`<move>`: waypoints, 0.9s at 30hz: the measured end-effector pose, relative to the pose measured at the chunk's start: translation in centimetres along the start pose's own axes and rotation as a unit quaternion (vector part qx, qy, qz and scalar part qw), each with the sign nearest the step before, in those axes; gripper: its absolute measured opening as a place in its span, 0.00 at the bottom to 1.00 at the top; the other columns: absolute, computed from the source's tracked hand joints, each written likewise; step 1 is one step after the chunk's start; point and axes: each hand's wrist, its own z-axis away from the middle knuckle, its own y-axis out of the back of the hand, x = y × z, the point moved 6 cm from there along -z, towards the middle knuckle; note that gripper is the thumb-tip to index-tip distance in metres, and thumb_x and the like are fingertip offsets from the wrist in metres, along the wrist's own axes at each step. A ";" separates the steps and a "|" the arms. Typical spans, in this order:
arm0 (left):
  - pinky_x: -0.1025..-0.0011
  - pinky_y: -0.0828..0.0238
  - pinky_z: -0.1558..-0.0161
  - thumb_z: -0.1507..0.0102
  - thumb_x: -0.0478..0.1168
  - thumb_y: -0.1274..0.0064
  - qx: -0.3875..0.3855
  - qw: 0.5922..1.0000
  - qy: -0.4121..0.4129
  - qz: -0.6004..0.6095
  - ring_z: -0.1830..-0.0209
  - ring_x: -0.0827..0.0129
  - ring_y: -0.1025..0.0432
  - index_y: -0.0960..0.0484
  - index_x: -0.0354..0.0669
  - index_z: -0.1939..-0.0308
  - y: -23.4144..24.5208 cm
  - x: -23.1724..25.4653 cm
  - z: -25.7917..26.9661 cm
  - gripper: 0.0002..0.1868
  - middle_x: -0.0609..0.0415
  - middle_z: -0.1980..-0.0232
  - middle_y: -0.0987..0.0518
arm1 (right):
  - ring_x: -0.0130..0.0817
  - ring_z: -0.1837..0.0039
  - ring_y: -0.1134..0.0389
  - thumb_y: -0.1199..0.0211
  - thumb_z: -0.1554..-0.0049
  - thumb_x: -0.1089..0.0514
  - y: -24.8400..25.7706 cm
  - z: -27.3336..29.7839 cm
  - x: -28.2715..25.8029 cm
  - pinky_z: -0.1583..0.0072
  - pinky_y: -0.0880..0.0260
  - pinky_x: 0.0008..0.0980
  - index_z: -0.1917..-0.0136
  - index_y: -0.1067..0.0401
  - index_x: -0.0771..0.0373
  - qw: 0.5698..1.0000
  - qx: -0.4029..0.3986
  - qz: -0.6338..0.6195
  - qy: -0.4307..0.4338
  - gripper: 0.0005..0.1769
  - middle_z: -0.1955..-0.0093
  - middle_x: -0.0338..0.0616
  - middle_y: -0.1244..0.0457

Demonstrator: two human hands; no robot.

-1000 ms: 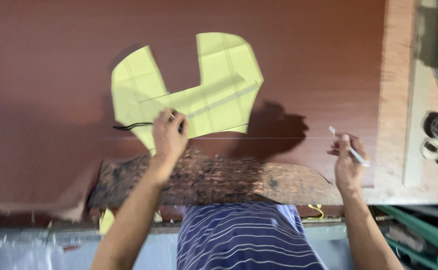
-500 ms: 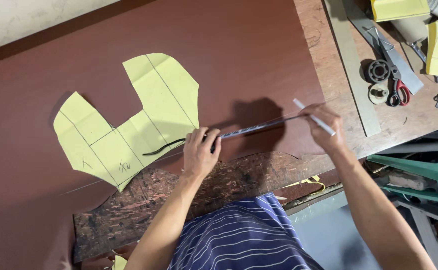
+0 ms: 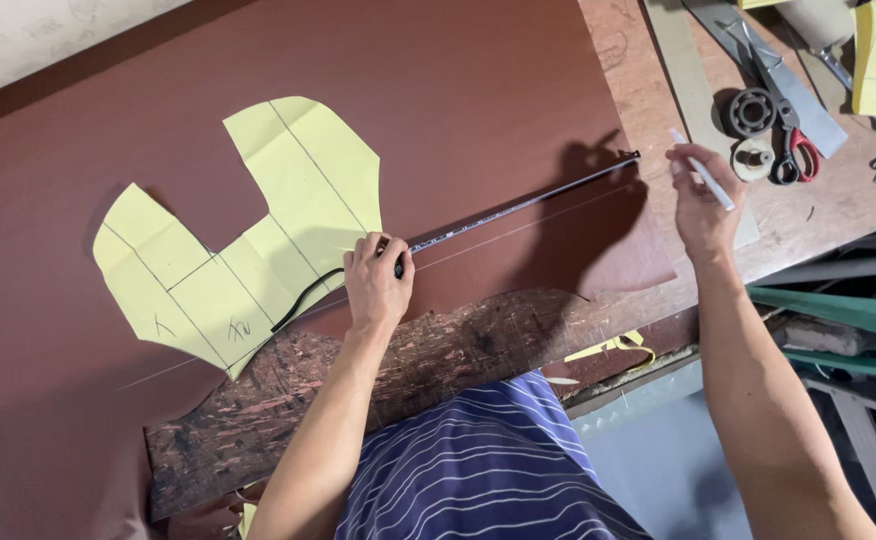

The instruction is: The person uses a metal ruler and a white marker to draw straight lines on a large sheet of brown material. They position yellow paper templates on the material to guide the layout and mark measurements along the ruler's edge.

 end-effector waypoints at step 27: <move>0.58 0.34 0.53 0.39 0.37 0.39 -0.018 1.000 0.006 -0.012 0.55 0.59 0.28 0.19 0.45 0.65 0.5 0.4 -0.7 0.04 0.55 0.59 0.24 | 0.28 0.52 0.30 0.36 0.35 0.59 -7.5 6.1 -2.2 0.51 0.30 0.25 0.40 0.24 0.68 0.986 -0.159 -0.044 -0.023 0.13 0.54 0.48 0.28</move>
